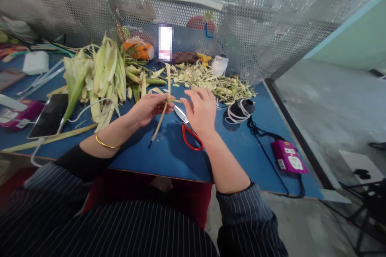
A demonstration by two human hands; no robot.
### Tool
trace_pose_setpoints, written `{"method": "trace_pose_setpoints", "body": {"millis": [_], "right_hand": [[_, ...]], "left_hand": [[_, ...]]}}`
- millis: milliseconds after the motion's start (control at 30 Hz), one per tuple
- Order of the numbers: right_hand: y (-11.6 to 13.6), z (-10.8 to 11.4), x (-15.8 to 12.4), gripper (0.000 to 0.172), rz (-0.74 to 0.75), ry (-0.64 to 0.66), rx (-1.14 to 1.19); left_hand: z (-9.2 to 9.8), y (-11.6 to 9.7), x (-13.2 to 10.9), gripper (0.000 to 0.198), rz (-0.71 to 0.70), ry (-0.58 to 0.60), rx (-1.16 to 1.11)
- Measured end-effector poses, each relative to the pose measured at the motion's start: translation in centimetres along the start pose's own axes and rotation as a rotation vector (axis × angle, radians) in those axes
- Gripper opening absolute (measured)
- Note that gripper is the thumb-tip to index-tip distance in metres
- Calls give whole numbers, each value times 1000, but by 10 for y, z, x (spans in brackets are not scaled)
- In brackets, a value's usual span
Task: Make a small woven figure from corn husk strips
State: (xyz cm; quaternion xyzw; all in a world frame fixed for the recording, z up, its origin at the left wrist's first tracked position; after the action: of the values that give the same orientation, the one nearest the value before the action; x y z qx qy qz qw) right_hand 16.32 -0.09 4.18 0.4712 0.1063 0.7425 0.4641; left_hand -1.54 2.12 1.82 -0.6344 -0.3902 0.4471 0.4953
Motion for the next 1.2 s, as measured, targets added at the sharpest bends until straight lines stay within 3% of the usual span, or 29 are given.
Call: {"method": "trace_pose_setpoints", "body": {"millis": [33, 100, 233, 367, 633, 833, 900, 1067, 1200], "right_hand": [[3, 0, -2, 20, 2, -77, -16], [7, -6, -7, 26, -31, -87, 8], [4, -29, -14, 33, -241, 168, 230], [3, -42, -19, 28, -393, 245, 438], [9, -42, -21, 19, -352, 233, 440], [10, -43, -21, 26, -369, 244, 489], [5, -42, -19, 34, -424, 204, 509], [-11, -43, -15, 28, -654, -141, 835], [-8, -45, -14, 23, -626, -176, 1005]], "left_hand": [[1, -1, 0, 26, -1, 19, -42], [1, -3, 0, 24, -23, 34, -83], [-1, -5, -3, 15, -72, 3, -47], [-3, -4, -3, 11, -34, -6, -9], [-4, 1, -2, 8, -35, -30, -31], [-2, 4, 1, 9, -12, -33, -46], [-1, 3, 2, 11, -15, -26, -85], [-2, 3, -1, 22, -8, 20, -36], [-7, 6, -2, 17, -33, -33, 54]]}}
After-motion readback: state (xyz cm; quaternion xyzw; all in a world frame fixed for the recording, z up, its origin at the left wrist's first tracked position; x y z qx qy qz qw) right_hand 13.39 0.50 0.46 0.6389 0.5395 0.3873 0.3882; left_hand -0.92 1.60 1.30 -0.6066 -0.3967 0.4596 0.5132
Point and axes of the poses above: each hand's wrist, its own x-axis towards the middle knuckle, its own z-axis out of the back of the hand, y = z × x, the point moved 2 cm from there along x, towards the middle knuckle, and after that the axes turned 11 degrees about x, right-handed, at the moved point
